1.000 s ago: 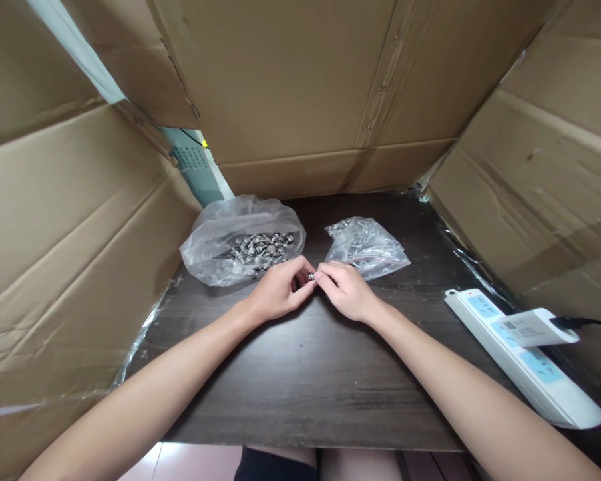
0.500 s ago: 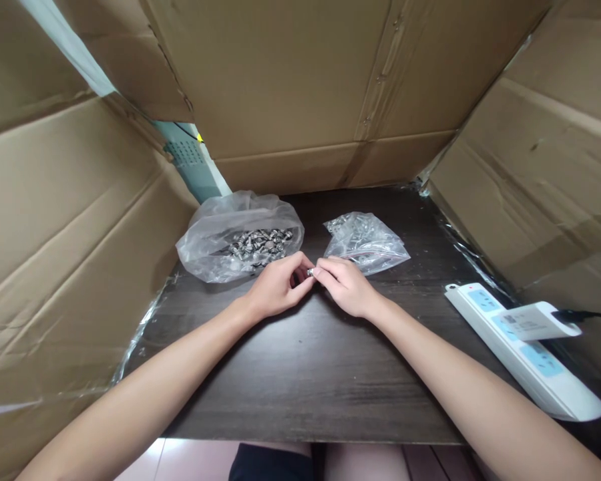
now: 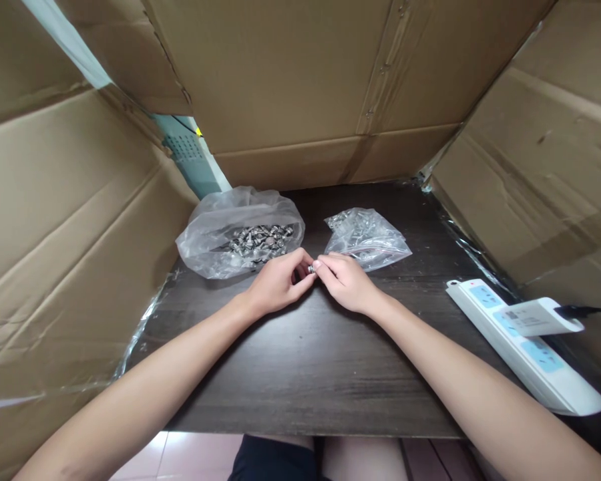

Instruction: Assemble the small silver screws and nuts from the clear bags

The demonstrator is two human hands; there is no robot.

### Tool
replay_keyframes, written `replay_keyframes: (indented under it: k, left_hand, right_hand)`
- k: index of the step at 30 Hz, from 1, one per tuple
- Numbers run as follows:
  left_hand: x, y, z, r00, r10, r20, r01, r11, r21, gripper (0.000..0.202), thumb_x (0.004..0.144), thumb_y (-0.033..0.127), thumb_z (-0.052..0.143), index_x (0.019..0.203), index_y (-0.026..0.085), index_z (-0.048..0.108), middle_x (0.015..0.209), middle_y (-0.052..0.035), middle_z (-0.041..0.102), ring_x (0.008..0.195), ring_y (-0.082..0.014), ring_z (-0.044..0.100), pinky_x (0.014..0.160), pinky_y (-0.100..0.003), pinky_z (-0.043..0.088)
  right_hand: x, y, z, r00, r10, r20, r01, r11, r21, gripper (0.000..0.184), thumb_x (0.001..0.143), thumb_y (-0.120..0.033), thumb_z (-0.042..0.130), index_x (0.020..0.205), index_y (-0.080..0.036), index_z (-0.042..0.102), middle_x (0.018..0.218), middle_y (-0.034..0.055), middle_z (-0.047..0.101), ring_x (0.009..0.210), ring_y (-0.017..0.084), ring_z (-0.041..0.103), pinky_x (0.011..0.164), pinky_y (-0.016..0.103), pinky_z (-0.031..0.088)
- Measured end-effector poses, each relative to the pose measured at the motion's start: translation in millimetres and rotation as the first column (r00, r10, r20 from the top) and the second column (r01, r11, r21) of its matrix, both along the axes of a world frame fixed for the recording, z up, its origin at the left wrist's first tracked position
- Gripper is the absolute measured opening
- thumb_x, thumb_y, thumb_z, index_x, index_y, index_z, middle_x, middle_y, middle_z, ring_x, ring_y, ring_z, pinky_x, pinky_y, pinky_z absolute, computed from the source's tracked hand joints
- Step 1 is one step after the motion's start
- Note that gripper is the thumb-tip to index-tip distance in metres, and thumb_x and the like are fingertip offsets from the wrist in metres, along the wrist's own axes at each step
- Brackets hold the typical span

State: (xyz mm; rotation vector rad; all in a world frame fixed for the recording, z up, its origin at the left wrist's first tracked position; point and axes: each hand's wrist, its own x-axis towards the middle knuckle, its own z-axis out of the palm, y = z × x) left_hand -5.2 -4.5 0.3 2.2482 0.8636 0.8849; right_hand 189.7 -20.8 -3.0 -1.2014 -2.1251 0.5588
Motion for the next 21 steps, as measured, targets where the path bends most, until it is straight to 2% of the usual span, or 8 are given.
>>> replay_keyframes:
  k: [8,12,21]
  left_hand:
    - [1.0,-0.7,1.7,1.0,0.005,0.029,-0.005,1.0,0.01,0.008,0.092,0.022,0.064,0.098,0.018,0.061,0.082,-0.0002,0.069,0.067,-0.0106,0.064,0.059,-0.02,0.049]
    - [0.4,-0.9,1.5,1.0,0.008,0.017,-0.008,1.0,-0.002,0.01,0.091,0.022,0.063,0.1,0.018,0.061,0.083,-0.0008,0.07,0.069,-0.0111,0.065,0.06,-0.02,0.05]
    - [1.3,-0.7,1.4,0.999,0.008,0.032,-0.009,1.0,0.015,0.009,0.091,0.023,0.064,0.098,0.018,0.06,0.082,-0.0012,0.069,0.068,-0.0115,0.065,0.059,-0.021,0.05]
  right_hand:
    - [1.3,-0.8,5.0,0.999,0.011,-0.043,-0.014,0.998,-0.054,0.037,0.103,-0.03,0.04,0.067,-0.022,0.038,0.064,-0.0005,0.048,0.066,0.017,0.045,0.068,0.032,0.03]
    - [0.9,-1.1,5.2,0.999,0.002,-0.033,-0.004,0.999,-0.046,0.034,0.101,-0.028,0.044,0.067,-0.022,0.038,0.063,-0.0008,0.046,0.066,0.017,0.045,0.067,0.032,0.03]
    - [0.6,0.3,1.4,0.999,-0.003,-0.035,0.002,1.0,-0.027,0.039,0.105,-0.032,0.038,0.067,-0.023,0.037,0.064,-0.0006,0.047,0.066,0.017,0.045,0.068,0.033,0.031]
